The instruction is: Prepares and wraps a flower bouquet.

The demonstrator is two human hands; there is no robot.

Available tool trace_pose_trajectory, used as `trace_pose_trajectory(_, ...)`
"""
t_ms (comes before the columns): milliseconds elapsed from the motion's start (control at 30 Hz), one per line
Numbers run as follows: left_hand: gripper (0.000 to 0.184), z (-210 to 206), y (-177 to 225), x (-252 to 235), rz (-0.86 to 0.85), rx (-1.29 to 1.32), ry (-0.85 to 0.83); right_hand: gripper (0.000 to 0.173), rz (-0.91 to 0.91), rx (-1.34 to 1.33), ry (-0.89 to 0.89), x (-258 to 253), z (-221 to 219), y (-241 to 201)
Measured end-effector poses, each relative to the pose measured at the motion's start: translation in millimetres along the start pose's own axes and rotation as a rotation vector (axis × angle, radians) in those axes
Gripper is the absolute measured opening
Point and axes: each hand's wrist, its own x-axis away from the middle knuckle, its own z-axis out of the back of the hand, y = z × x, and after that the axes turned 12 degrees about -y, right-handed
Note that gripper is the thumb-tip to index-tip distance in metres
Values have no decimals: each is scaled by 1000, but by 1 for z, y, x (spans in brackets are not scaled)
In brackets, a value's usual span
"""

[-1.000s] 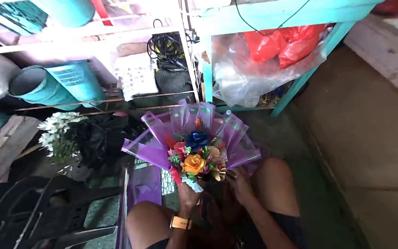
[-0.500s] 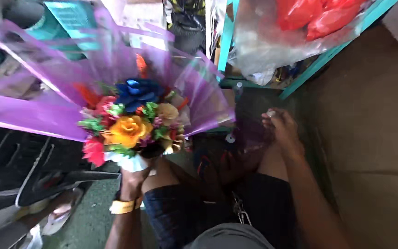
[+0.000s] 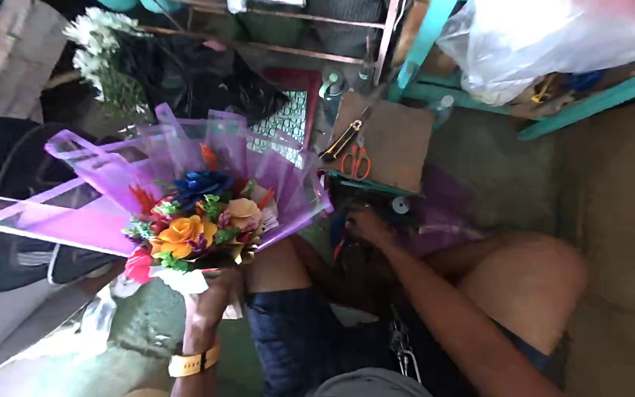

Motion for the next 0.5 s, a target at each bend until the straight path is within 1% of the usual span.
trace_pose_trajectory(67, 58, -5, 3, -6, 59, -24, -14, 41, 3, 62, -14, -24, -10, -5)
trace_pose_trajectory(100, 60, -8, 5, -8, 78, -61, -26, 42, -7, 28, 8, -26, -11, -9)
trace_pose_trajectory(167, 65, -13, 9, -9, 79, -176, -44, 43, 6, -60, 124, -17, -1, -26)
trace_pose_trajectory(200, 69, -15, 11, -11, 77, -232, -52, 45, -66, -166, 23, 0, 27, -49)
trace_pose_trajectory(233, 75, -15, 14, -13, 80, -291, -67, 43, -142, -327, -38, 13, 48, -66)
trace_pose_trajectory(267, 80, -16, 16, -16, 88, -334, -75, 40, -189, -479, -29, 23, 55, -72)
trace_pose_trajectory(300, 82, -17, 17, -19, 87, -361, -78, 40, -202, -555, -27, 36, 60, -78)
trace_pose_trajectory(333, 83, -18, 19, -22, 92, -378, -85, 41, -195, -569, -22, 48, 61, -82)
trace_pose_trajectory(400, 80, -18, 30, -22, 115, -423, -128, 42, -146, -577, 113, 64, 39, -80)
trace_pose_trajectory(467, 70, -22, 49, -17, 73, -473, -182, 40, -190, -673, 143, 84, 42, -99)
trace_pose_trajectory(500, 69, -25, 59, -14, 24, -460, -216, 41, -233, -677, 134, 103, 47, -111)
